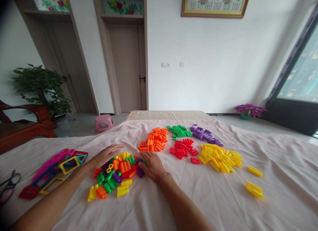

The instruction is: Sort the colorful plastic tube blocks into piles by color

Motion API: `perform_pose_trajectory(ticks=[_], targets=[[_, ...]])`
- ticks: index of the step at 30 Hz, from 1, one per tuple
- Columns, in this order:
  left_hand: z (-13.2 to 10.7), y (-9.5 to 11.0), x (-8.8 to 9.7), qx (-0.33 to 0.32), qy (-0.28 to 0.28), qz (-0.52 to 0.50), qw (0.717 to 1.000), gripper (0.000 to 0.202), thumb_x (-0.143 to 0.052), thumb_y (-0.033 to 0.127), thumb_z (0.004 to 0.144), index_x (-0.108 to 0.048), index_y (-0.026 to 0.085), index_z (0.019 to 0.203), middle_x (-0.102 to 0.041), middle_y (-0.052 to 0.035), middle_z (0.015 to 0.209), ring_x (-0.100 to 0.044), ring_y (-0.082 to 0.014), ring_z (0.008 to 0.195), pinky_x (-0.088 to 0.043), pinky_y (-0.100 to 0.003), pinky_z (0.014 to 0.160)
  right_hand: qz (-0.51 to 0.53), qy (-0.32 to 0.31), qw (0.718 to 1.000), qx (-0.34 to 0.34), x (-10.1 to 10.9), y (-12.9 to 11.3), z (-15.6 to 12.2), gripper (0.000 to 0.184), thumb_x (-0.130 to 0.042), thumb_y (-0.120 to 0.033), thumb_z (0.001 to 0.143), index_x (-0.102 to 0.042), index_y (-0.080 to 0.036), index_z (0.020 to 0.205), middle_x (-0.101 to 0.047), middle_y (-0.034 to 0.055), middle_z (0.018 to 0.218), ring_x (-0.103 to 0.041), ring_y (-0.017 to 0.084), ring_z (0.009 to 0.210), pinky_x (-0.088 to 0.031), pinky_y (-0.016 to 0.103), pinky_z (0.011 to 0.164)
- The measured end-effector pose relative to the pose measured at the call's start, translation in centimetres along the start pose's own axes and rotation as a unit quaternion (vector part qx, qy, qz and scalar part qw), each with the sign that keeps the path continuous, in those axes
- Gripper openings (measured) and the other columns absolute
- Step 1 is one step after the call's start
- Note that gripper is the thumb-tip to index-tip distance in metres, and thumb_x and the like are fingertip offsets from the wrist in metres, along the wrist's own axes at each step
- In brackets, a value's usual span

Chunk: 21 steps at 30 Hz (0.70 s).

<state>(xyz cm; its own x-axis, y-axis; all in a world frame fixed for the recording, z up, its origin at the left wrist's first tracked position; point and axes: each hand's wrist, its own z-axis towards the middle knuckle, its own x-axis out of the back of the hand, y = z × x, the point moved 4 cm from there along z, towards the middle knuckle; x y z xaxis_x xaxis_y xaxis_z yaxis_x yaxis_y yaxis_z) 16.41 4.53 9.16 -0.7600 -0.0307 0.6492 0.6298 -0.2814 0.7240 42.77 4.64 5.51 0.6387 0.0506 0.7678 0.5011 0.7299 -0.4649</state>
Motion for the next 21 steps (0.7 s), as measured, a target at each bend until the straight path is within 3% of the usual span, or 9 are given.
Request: perform_pose_trajectory(ticks=[4,8,12,17,21], targets=[[-3.5,-3.9,0.7,0.054,0.058,0.012,0.997,0.058,-0.052,0.058,0.086,-0.067,0.02,0.127,-0.064,-0.0128,0.137,-0.053,-0.0292,0.134,-0.034,-0.047,0.119,-0.04,-0.063,0.996,0.051,-0.7,-0.9,-0.1,0.056,-0.048,-0.053,0.1,-0.048,-0.023,0.147,-0.058,0.0116,0.143,-0.053,0.027,0.13,-0.035,0.045,0.113],[-5.3,-4.6,-1.1,0.059,0.113,0.003,0.992,0.056,-0.049,0.055,0.088,-0.065,0.021,0.129,-0.057,-0.0114,0.146,-0.043,-0.0259,0.142,-0.025,-0.045,0.124,-0.043,-0.076,0.994,0.069,-0.8,-1.3,0.0,0.059,-0.043,-0.056,0.101,-0.045,-0.022,0.149,-0.055,0.0125,0.146,-0.051,0.027,0.133,-0.033,0.046,0.115],[-4.7,-3.4,-2.6,0.049,0.128,-0.032,0.99,0.056,-0.04,0.055,0.094,-0.064,0.02,0.13,-0.062,-0.0103,0.14,-0.052,-0.0225,0.135,-0.037,-0.039,0.118,-0.025,-0.07,0.994,0.077,-0.6,-1.5,0.1,0.059,-0.038,-0.057,0.102,-0.047,-0.021,0.148,-0.057,0.0122,0.143,-0.053,0.026,0.13,-0.037,0.044,0.112],[-3.5,-4.3,-1.0,0.07,0.174,-0.046,0.981,0.064,-0.03,0.056,0.095,-0.057,0.015,0.137,-0.055,-0.0145,0.146,-0.046,-0.0239,0.14,-0.03,-0.043,0.122,-0.007,-0.028,0.999,0.02,-0.3,-0.7,-0.1,0.055,-0.029,-0.055,0.105,-0.056,-0.021,0.139,-0.063,0.011,0.136,-0.058,0.026,0.124,-0.043,0.042,0.107],[-2.4,-5.0,-0.6,0.085,0.115,-0.057,0.988,0.069,-0.036,0.062,0.091,-0.06,0.014,0.134,-0.058,-0.0171,0.144,-0.048,-0.0282,0.139,-0.031,-0.046,0.121,-0.003,-0.006,1.0,-0.014,-0.2,-0.1,-0.1,0.053,-0.028,-0.052,0.106,-0.06,-0.021,0.134,-0.067,0.0114,0.13,-0.062,0.026,0.118,-0.047,0.04,0.102]])
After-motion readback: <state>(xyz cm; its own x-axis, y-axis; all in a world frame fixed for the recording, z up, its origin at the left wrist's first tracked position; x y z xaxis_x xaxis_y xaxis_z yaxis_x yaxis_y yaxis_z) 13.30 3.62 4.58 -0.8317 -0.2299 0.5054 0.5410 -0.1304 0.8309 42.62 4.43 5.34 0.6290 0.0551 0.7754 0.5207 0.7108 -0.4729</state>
